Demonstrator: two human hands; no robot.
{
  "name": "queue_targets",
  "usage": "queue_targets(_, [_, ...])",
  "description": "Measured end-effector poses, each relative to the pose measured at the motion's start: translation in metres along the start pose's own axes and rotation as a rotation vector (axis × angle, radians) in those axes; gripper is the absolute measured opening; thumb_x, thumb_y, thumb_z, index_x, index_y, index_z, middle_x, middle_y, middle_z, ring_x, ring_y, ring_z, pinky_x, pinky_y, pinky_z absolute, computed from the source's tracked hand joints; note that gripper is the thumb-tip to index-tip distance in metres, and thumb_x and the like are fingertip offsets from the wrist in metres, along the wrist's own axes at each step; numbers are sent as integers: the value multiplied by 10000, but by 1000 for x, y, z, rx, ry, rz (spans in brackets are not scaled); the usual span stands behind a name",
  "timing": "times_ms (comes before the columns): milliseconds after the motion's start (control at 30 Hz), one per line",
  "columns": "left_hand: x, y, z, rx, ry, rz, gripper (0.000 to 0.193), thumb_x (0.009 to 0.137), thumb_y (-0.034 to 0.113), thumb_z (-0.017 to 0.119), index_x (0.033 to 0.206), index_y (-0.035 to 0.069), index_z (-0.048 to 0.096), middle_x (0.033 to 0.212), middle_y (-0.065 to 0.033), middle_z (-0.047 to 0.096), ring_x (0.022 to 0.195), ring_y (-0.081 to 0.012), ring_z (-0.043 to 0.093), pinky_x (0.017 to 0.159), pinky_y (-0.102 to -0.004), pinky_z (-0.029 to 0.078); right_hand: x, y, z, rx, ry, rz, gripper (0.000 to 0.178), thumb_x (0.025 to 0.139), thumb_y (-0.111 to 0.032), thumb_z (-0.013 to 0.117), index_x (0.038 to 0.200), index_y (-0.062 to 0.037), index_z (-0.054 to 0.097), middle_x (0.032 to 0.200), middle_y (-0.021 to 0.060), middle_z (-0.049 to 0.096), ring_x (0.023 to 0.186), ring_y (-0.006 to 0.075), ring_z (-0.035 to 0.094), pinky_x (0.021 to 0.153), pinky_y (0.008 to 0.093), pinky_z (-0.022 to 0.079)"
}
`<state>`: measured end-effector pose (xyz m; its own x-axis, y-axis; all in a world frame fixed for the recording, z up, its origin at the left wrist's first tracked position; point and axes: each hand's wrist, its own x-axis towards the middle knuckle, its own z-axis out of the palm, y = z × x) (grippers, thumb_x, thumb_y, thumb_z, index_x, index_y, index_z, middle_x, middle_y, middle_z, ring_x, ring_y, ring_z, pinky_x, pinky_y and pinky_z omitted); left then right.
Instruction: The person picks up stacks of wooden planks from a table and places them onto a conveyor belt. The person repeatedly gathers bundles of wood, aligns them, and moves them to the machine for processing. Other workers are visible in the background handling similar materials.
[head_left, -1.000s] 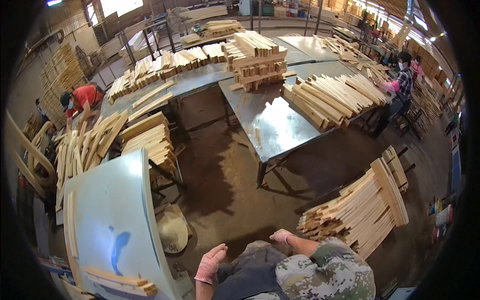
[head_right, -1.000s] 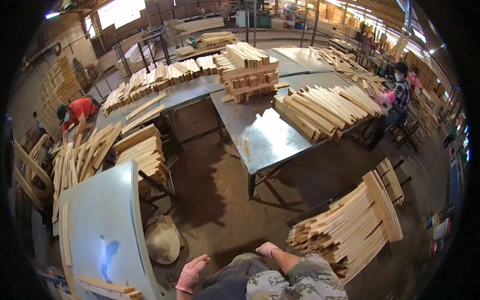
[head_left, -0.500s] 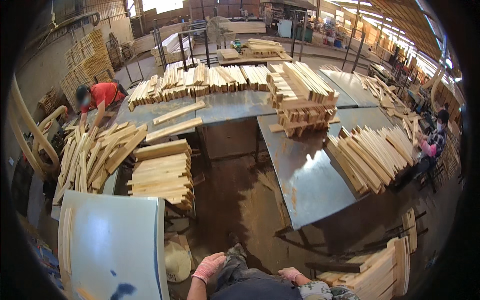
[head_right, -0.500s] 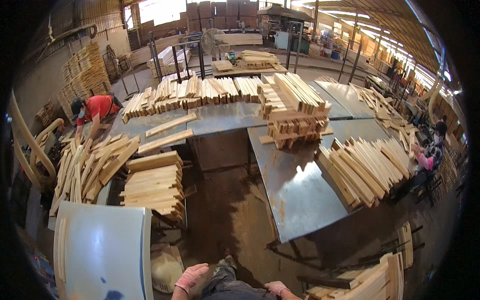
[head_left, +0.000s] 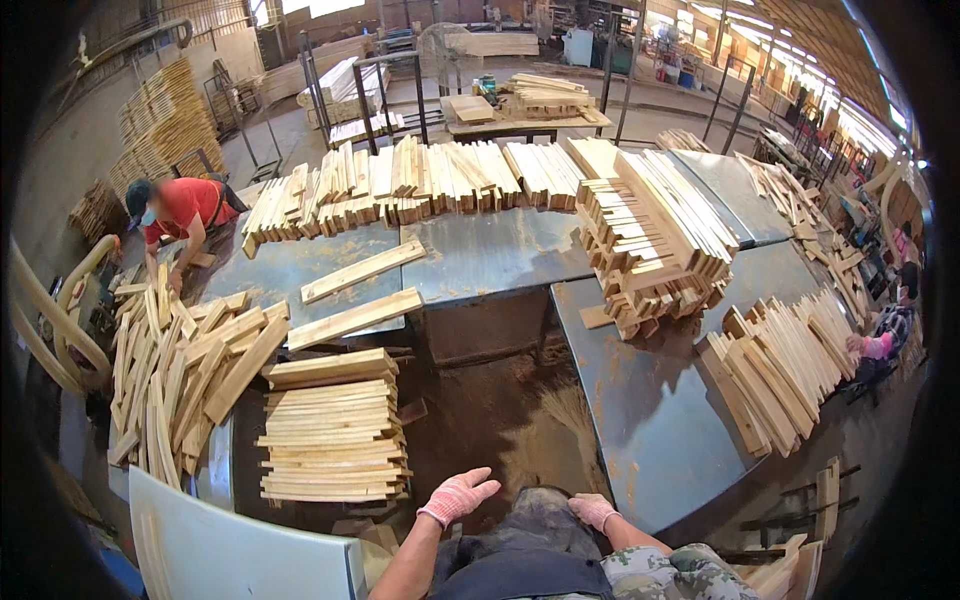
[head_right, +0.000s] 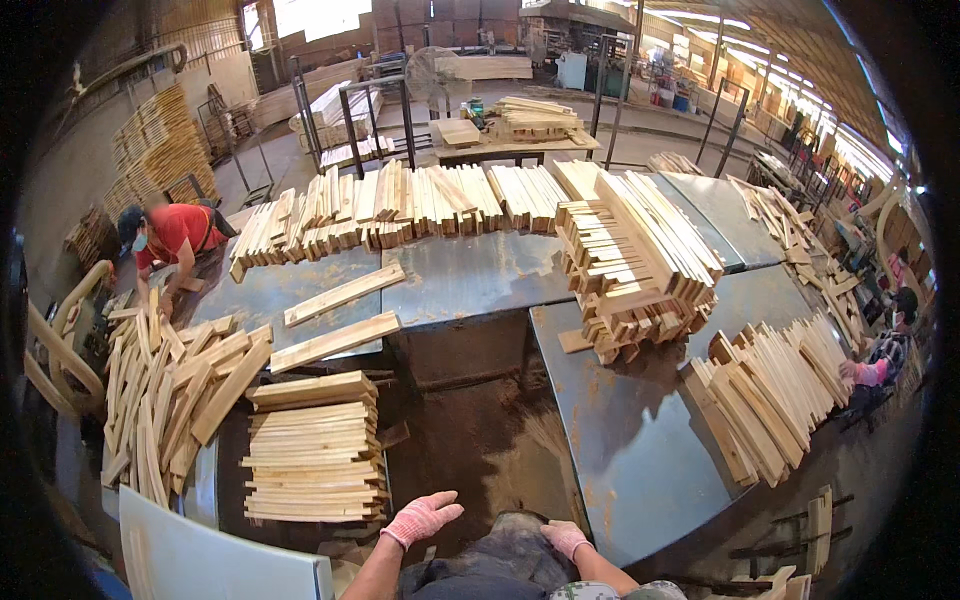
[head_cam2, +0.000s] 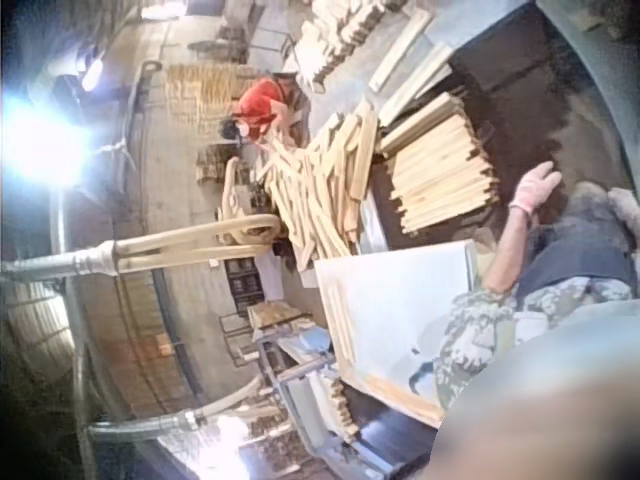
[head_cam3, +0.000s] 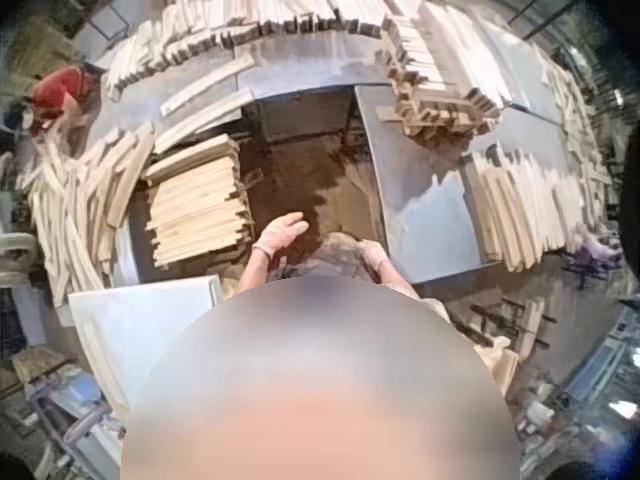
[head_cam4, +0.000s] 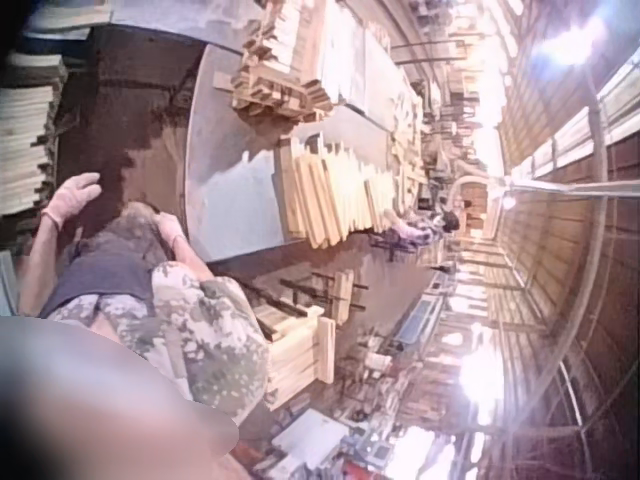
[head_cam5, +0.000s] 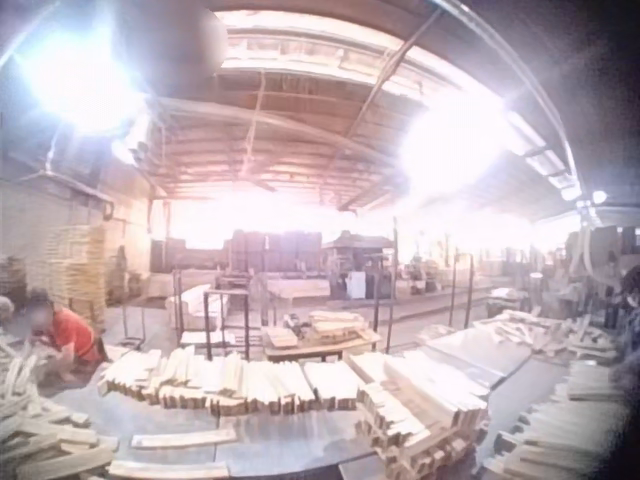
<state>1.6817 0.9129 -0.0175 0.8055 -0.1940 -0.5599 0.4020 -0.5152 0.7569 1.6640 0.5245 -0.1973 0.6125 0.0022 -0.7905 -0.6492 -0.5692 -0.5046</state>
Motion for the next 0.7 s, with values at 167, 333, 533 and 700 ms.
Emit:
queue_targets(167, [118, -59, -36, -160, 15, -113, 611, 1029, 455, 688, 1452, 15, 660, 1456, -136, 693, 1378, -253, 614, 1178, -351, 439, 112, -47, -19, -122, -149, -17, 432, 1006, -401, 678, 1220, -31, 741, 1164, 121, 773, 1117, 290, 721, 978, 403, 540])
queue_targets(333, [164, -195, -45, -340, 323, -943, 552, 1026, 502, 599, 1250, 24, 762, 1319, -180, 737, 1240, -316, 673, 1050, -419, 506, 171, -179, -53, -319, -178, -86, 396, 1009, -388, 604, 1111, -31, 743, 1046, 193, 751, 1020, 379, 731, 878, 465, 570])
queue_targets(533, [194, -212, -87, -728, 134, -982, 357, 1007, 453, 656, 870, 135, 740, 743, -62, 675, 611, -267, 578, 546, -438, 412, 275, -339, -113, -241, -100, -103, 581, 961, -402, 671, 1362, 18, 695, 1491, 227, 637, 1351, 395, 622, 1125, 424, 489])
queue_targets(700, [301, -115, -171, -880, 373, -748, 368, 1029, 405, 625, 834, 101, 700, 754, -36, 656, 694, -264, 619, 618, -442, 451, 350, -430, -109, 115, -101, -255, 667, 1016, -303, 747, 1583, -30, 527, 932, -6, 683, 721, 101, 572, 654, 285, 479])
